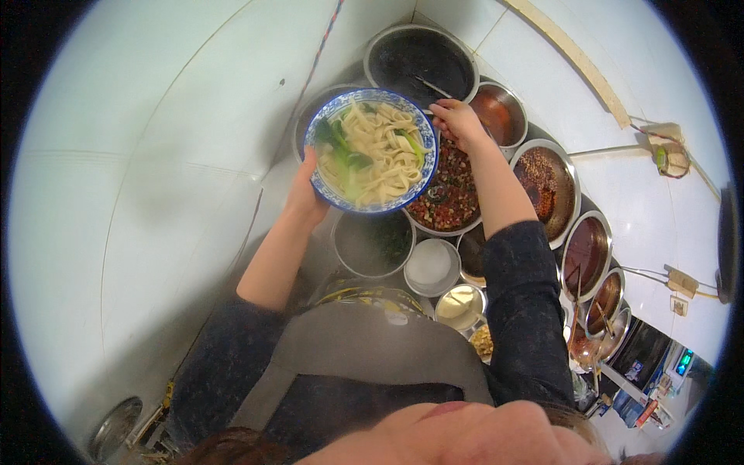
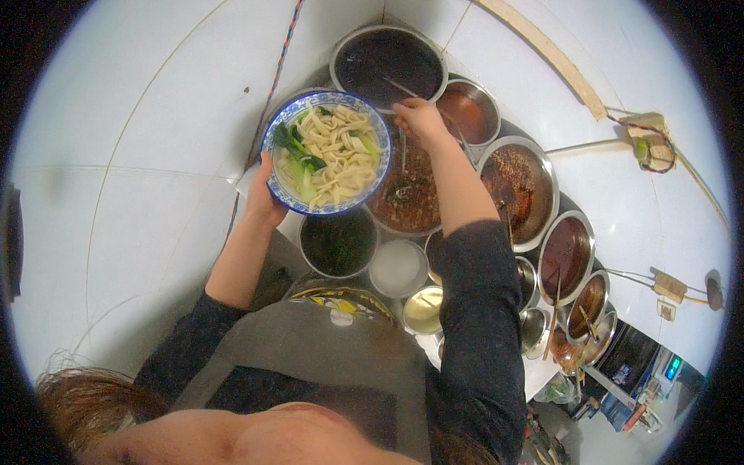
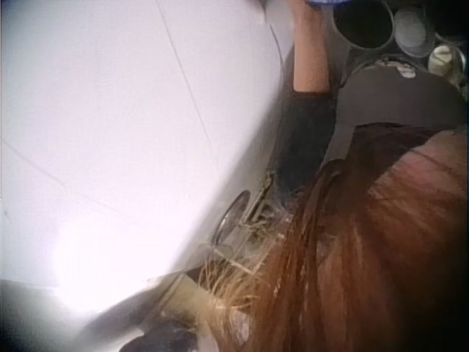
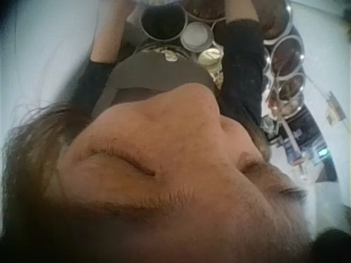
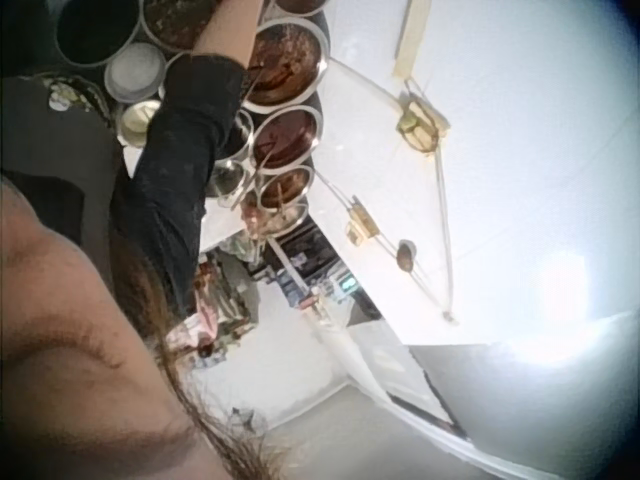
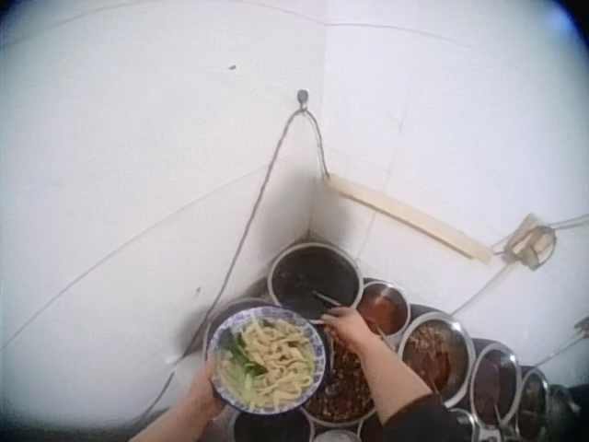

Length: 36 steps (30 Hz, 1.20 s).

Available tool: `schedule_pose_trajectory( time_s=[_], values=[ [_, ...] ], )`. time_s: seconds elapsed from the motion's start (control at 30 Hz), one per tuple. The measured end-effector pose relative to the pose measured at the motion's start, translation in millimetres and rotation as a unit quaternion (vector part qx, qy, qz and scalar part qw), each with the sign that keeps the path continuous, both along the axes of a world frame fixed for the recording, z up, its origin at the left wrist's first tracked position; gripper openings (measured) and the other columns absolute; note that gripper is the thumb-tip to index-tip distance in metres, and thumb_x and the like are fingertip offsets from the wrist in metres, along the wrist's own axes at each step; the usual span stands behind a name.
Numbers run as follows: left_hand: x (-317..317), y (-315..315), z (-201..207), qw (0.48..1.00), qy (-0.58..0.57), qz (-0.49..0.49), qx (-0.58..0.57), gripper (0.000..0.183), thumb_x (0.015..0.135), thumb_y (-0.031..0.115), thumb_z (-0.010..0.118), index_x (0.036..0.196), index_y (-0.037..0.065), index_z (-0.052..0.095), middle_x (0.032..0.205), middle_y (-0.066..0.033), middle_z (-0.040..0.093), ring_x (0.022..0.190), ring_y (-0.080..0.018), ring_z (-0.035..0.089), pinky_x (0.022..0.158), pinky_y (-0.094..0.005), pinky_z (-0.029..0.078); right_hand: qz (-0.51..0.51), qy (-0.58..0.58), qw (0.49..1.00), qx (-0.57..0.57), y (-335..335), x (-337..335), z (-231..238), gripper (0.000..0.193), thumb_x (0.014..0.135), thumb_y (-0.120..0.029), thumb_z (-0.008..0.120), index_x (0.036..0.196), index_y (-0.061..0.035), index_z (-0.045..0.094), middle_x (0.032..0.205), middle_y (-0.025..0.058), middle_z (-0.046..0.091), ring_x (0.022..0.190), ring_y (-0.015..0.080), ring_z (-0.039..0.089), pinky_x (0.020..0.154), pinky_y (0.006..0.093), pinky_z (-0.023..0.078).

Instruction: The person scoops noodles and vegetables from a large steaming pot into a bowl using a strainer and wooden spatula. They then add various seasonings and sauces from multiple containers to the bowl.

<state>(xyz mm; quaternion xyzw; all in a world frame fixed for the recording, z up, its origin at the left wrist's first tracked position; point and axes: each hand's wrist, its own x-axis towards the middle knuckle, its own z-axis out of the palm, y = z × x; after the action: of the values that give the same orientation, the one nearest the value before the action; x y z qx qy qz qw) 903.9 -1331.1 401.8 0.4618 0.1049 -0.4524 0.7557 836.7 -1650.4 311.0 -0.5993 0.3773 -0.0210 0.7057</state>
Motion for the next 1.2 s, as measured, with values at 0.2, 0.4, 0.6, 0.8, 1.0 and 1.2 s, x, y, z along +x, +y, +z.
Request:
schedule_pose_trajectory(
  time_s=[0.2,0.4,0.6,0.8,1.0,1.2],
  values=[
    [-25.0,50.1,-10.0,1.000,-0.005,0.012,-0.005,0.065,0.100,0.051,0.034,0.143,0.002,0.036,0.142,-0.0167,0.046,0.129,-0.0308,0.046,0.108,-0.0441,0.036,0.293,0.073,0.947,-0.112,8.9,-19.9,35.8,0.015,0.088,-0.019,0.062,0.084,-0.0043,0.062,0.073,0.0087,0.063,0.055,0.0107,0.054,0.043,0.0271,0.040],
    [-56.4,91.1,-23.4,1.000,0.020,-0.008,0.021,0.064,0.102,0.049,0.032,0.144,0.001,0.033,0.144,-0.0158,0.044,0.130,-0.0304,0.044,0.109,-0.0437,0.035,0.358,-0.071,0.744,-0.559,45.9,-139.6,82.8,0.017,0.088,-0.022,0.062,0.094,-0.0071,0.066,0.084,0.0128,0.065,0.074,0.0318,0.064,0.063,0.0417,0.052],
    [-79.7,121.1,-58.1,0.997,0.041,-0.045,0.051,0.064,0.101,0.050,0.032,0.142,0.001,0.036,0.140,-0.0174,0.048,0.126,-0.0315,0.049,0.107,-0.0445,0.038,0.165,0.096,0.772,-0.606,112.5,-223.7,44.6,0.022,0.093,-0.018,0.052,0.107,-0.0048,0.063,0.097,0.0159,0.064,0.079,0.0360,0.064,0.071,0.0434,0.054],
    [-91.9,124.3,-71.0,0.993,0.064,-0.088,0.037,0.065,0.101,0.051,0.031,0.142,0.001,0.036,0.141,-0.0167,0.047,0.127,-0.0306,0.049,0.108,-0.0436,0.037,-0.216,-0.121,0.967,-0.069,190.4,-217.4,-32.5,0.037,0.102,-0.026,0.044,0.120,0.0041,0.057,0.094,0.0109,0.065,0.077,0.0146,0.064,0.069,0.0290,0.053],
    [-100.1,101.7,-63.5,0.993,0.037,-0.105,0.049,0.064,0.101,0.049,0.035,0.143,0.001,0.036,0.143,-0.0160,0.045,0.129,-0.0302,0.046,0.109,-0.0437,0.035,-0.354,-0.194,0.905,0.133,185.9,-207.4,-22.7,0.041,0.102,-0.029,0.043,0.124,0.0054,0.053,0.095,0.0137,0.065,0.077,0.0163,0.063,0.067,0.0284,0.052],
    [-104.1,82.6,-56.1,0.990,0.037,-0.118,0.061,0.062,0.101,0.048,0.038,0.143,0.003,0.036,0.145,-0.0143,0.043,0.133,-0.0291,0.042,0.111,-0.0428,0.031,-0.268,-0.212,0.936,-0.087,181.3,-247.7,33.9,0.036,0.103,-0.023,0.041,0.120,0.0040,0.058,0.093,0.0110,0.065,0.077,0.0154,0.062,0.069,0.0288,0.050]
  ],
)
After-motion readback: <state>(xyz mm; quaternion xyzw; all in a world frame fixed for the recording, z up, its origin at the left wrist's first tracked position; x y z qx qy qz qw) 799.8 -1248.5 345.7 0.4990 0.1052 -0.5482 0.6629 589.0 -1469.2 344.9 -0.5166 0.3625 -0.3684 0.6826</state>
